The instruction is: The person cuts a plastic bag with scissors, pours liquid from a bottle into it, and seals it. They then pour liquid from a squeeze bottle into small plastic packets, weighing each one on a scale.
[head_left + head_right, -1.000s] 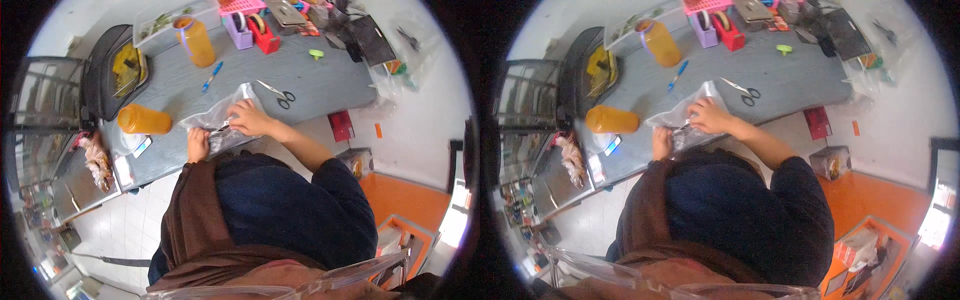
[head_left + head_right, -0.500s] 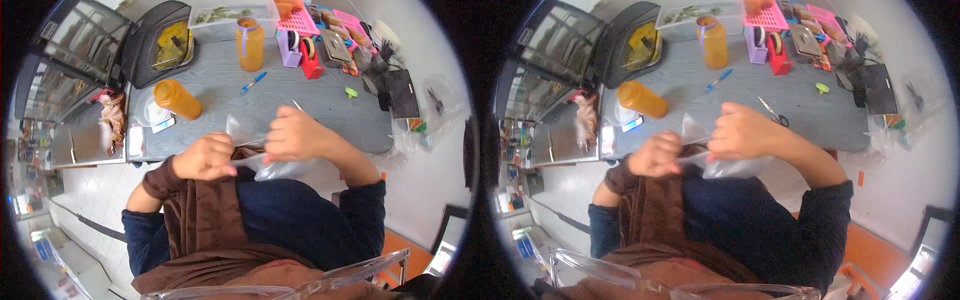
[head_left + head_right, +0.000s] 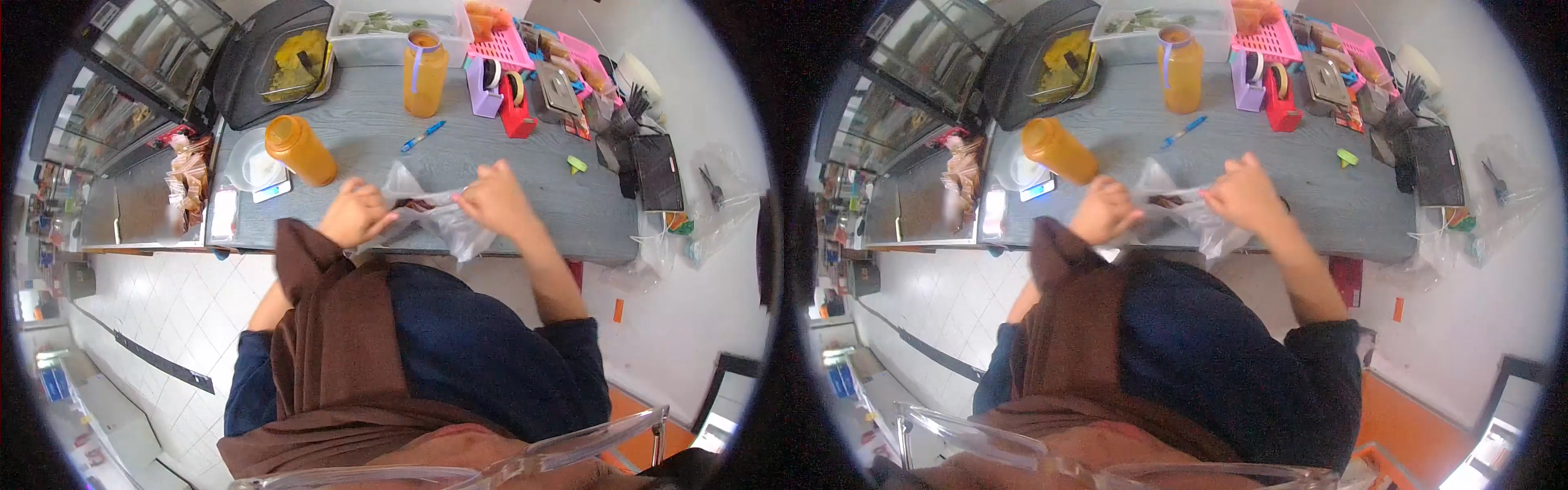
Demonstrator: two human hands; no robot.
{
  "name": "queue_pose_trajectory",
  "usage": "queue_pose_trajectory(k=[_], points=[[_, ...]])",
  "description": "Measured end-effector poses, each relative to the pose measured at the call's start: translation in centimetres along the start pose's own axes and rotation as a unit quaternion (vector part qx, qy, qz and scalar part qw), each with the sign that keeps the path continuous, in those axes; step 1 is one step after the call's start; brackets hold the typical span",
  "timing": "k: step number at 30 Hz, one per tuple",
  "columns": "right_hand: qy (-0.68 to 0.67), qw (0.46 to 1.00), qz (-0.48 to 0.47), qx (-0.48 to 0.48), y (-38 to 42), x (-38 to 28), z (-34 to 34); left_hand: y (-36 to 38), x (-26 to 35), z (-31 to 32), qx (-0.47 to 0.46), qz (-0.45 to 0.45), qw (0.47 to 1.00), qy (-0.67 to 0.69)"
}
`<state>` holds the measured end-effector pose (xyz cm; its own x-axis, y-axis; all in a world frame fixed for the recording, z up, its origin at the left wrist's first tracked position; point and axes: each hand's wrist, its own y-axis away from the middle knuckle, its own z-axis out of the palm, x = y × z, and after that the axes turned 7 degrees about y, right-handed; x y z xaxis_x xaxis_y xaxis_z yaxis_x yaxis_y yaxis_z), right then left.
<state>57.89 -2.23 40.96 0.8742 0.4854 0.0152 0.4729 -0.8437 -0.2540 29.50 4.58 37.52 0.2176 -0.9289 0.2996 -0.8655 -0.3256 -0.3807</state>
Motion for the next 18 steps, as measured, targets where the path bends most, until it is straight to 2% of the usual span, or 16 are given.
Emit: queue_pose_trajectory(k=[1, 2, 4, 5, 7, 10, 12, 14, 15, 18], points=[[0.035, 0.994, 0.04, -0.093, 0.1, -1.0, 3.4, 0.5, -0.7, 2.9, -0.027, -0.031, 0.999, 0.002], [0.07, 0.977, 0.079, -0.186, 0.0, -2.8, 5.8, 1.0, -0.6, 4.5, -0.009, -0.043, 0.999, 0.014], [0.015, 0.97, 0.082, -0.228, -2.4, -6.4, 7.1, 1.6, -0.2, 5.9, 0.031, -0.066, 0.997, 0.033], [0.01, 0.97, 0.115, -0.213, -3.0, -7.9, 8.7, 1.8, 0.1, 5.7, 0.065, -0.071, 0.994, 0.046], [-0.006, 0.966, 0.177, -0.187, -3.3, -10.4, 12.2, 2.6, 0.4, 5.6, 0.07, -0.077, 0.994, 0.041], [0.085, 0.982, 0.158, -0.057, -3.6, -10.3, 13.7, 3.8, 0.7, 6.0, 0.069, -0.112, 0.99, 0.043], [-0.113, 0.984, 0.108, -0.089, -3.3, -8.6, 13.9, 3.8, 1.1, 6.1, 0.102, -0.16, 0.979, 0.079], [-0.335, 0.933, 0.071, -0.112, -2.8, -6.8, 12.4, 3.6, 1.7, 6.0, 0.166, -0.221, 0.949, 0.149], [-0.368, 0.923, 0.089, -0.067, -2.4, -6.5, 11.2, 3.7, 1.1, 6.7, 0.183, -0.224, 0.933, 0.215], [-0.601, 0.761, 0.24, -0.041, -1.5, -6.0, 8.0, 2.6, 1.3, 6.9, 0.263, -0.197, 0.91, 0.252]])
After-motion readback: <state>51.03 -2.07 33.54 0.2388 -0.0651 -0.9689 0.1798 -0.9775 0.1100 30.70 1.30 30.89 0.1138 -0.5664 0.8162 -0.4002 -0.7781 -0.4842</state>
